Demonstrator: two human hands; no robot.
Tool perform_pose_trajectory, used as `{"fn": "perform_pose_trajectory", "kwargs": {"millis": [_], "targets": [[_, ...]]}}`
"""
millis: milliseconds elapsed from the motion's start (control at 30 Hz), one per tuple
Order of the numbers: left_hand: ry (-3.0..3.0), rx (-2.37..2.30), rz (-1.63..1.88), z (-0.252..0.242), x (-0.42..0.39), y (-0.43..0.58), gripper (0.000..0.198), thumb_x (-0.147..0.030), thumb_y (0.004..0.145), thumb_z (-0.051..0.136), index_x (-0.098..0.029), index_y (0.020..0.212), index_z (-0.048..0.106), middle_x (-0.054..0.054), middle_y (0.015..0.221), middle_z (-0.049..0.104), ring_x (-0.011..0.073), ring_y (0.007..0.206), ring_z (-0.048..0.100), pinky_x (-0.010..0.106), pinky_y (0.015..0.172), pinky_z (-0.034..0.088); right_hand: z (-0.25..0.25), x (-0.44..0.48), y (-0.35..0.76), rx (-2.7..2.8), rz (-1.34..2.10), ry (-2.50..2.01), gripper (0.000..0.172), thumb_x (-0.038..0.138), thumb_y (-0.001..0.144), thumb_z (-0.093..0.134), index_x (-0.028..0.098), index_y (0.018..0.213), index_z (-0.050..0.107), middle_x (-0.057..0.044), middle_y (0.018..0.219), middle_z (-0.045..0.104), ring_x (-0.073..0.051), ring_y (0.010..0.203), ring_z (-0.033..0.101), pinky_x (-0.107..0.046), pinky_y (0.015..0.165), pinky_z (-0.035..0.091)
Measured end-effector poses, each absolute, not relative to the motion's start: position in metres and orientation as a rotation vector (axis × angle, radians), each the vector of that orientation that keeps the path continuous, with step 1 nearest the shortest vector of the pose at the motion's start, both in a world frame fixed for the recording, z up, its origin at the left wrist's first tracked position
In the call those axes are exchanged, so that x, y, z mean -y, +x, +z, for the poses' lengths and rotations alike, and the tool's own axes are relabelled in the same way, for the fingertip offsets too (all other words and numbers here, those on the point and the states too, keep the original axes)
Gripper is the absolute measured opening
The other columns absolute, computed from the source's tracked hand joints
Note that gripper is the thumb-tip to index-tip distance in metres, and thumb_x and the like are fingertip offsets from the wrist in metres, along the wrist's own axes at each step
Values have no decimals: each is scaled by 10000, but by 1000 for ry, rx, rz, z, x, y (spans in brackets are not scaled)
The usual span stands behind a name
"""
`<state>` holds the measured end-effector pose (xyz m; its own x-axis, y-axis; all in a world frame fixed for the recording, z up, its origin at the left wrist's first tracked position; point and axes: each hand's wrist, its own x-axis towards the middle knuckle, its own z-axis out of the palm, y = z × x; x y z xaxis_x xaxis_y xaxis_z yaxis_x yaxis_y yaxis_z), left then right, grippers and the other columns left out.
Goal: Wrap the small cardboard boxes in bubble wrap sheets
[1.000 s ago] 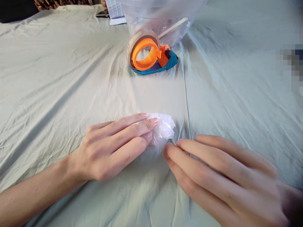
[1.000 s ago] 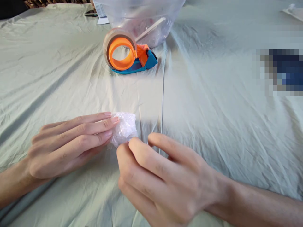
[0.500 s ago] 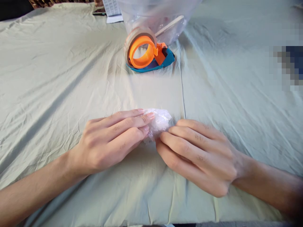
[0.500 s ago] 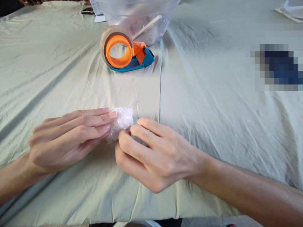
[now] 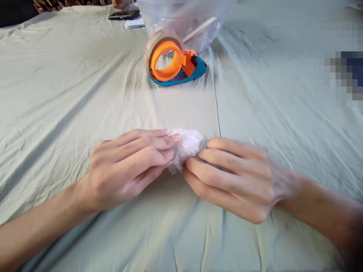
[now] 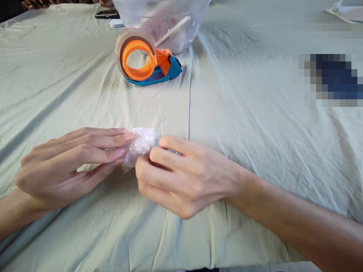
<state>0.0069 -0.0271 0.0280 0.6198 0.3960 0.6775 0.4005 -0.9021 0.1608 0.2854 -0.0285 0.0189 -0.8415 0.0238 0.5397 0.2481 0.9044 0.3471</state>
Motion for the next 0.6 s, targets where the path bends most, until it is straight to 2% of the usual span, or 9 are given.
{"fn": "perform_pose_trajectory", "kwargs": {"millis": [100,200,333,433,533,600], "targets": [[-2826,657,-1207,28,25,6,206,-63,1053,831,-240,993,742,34,1190,923,211,1188,898,308,1075,785,18,24,286,2495,-555,-181,250,44,1083,694,191,933,831,-45,1061,836,-188,861,704,-384,705,639],[-2834,687,-1187,28,24,4,232,-85,1083,801,-284,989,728,-16,1193,919,201,1192,894,345,1051,797,20,20,287,2460,-535,-144,276,60,1083,742,194,846,789,-46,1005,813,-178,835,697,-378,673,614],[-2849,718,-1163,27,29,4,145,-254,1115,826,-283,1030,712,15,1268,908,221,1222,886,369,1032,785,25,14,287,2447,-588,-80,451,158,1164,676,195,716,705,-12,914,793,-115,766,675,-341,639,554],[-2824,818,-1252,23,34,8,192,-372,1107,851,-267,1101,690,44,1264,902,253,1228,884,388,1062,750,30,13,285,2470,-625,-105,488,137,1200,580,185,732,710,12,827,765,-88,689,647,-323,625,537],[-2753,882,-1406,17,34,16,256,-334,1064,888,-271,1192,676,16,1138,891,273,1154,891,404,991,718,30,16,284,2583,-601,-165,423,144,1202,608,204,811,758,22,781,729,-122,651,625,-335,611,560],[-2708,862,-1394,14,30,20,299,-269,1057,865,-261,1289,676,8,1139,879,256,1060,878,407,907,681,27,18,286,2626,-589,-180,397,170,1211,600,206,858,781,22,754,698,-136,644,622,-343,598,557]]}}
